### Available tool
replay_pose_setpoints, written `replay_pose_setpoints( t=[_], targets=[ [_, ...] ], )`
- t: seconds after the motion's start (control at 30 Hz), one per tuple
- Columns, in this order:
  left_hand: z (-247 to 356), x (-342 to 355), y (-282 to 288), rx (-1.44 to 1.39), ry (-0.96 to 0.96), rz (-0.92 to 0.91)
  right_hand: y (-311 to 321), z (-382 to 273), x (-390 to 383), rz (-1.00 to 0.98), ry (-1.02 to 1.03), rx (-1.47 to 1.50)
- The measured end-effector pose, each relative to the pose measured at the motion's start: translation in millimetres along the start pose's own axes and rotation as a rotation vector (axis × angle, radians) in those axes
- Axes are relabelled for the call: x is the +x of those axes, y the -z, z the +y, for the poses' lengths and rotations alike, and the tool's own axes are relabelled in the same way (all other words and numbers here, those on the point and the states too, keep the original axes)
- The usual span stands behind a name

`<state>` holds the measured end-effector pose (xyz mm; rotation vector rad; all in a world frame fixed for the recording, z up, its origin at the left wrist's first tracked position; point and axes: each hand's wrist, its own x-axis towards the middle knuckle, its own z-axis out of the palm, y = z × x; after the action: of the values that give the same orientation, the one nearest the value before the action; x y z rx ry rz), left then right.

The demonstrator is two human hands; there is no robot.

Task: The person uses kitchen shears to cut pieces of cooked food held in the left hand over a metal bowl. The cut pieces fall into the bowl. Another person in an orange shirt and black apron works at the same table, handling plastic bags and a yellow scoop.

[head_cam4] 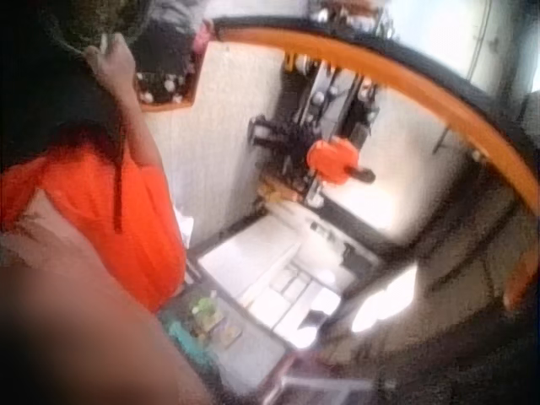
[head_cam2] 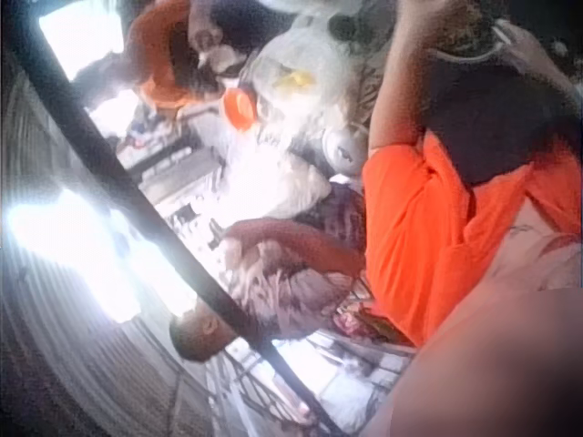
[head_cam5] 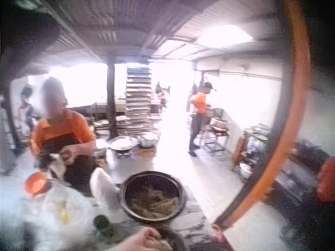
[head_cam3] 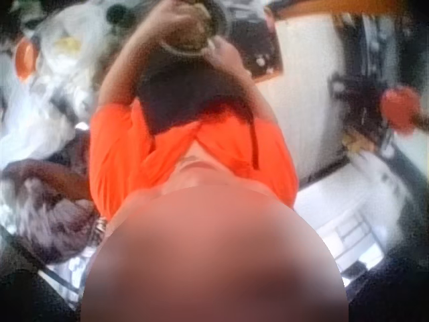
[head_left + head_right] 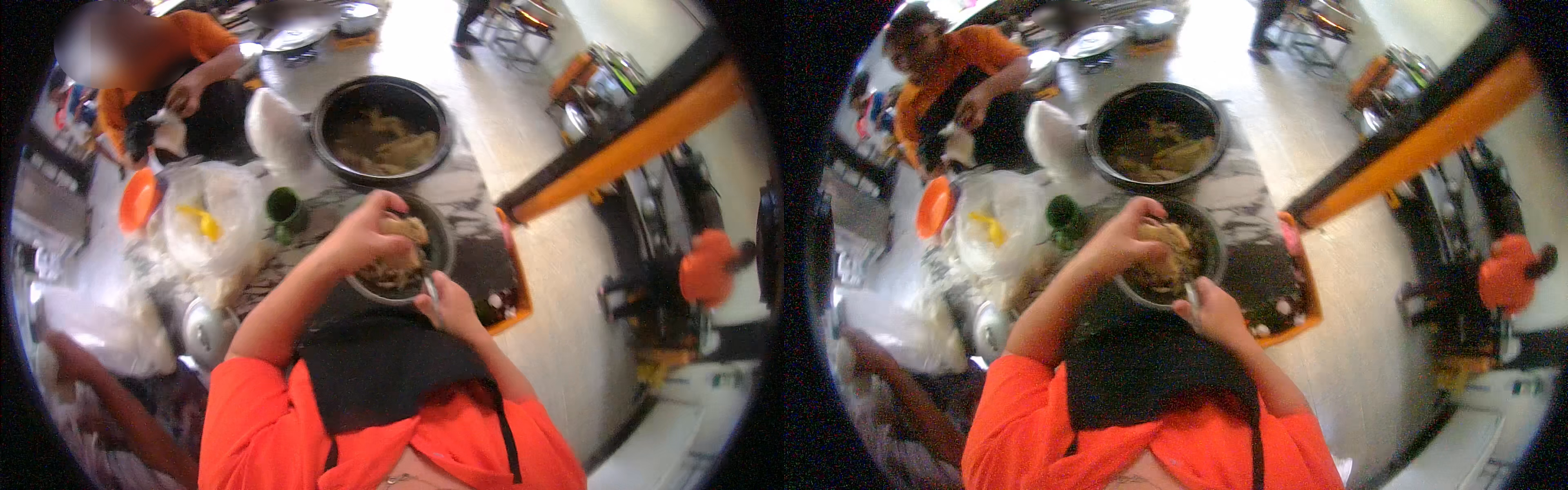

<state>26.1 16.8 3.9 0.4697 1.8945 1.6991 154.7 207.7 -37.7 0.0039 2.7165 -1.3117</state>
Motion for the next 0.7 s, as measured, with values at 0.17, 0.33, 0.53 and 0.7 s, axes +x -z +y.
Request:
replay_pose_setpoints(
  t=[0.17,0.33,0.53,0.7],
  targets=[
    [3,2,-6,0.177,0.025,-0.023,-4,15,-2,-0.028,-0.044,0.02],
    [1,-8,6,0.089,-0.003,0.007,-6,4,-2,-0.023,0.063,0.158],
    [-14,-4,6,0.226,-0.043,-0.035,-18,67,5,-0.118,-0.231,0.376],
    [-41,12,-1,0.321,-0.146,0.088,-2,40,2,-0.217,-0.351,0.619]
  ],
)
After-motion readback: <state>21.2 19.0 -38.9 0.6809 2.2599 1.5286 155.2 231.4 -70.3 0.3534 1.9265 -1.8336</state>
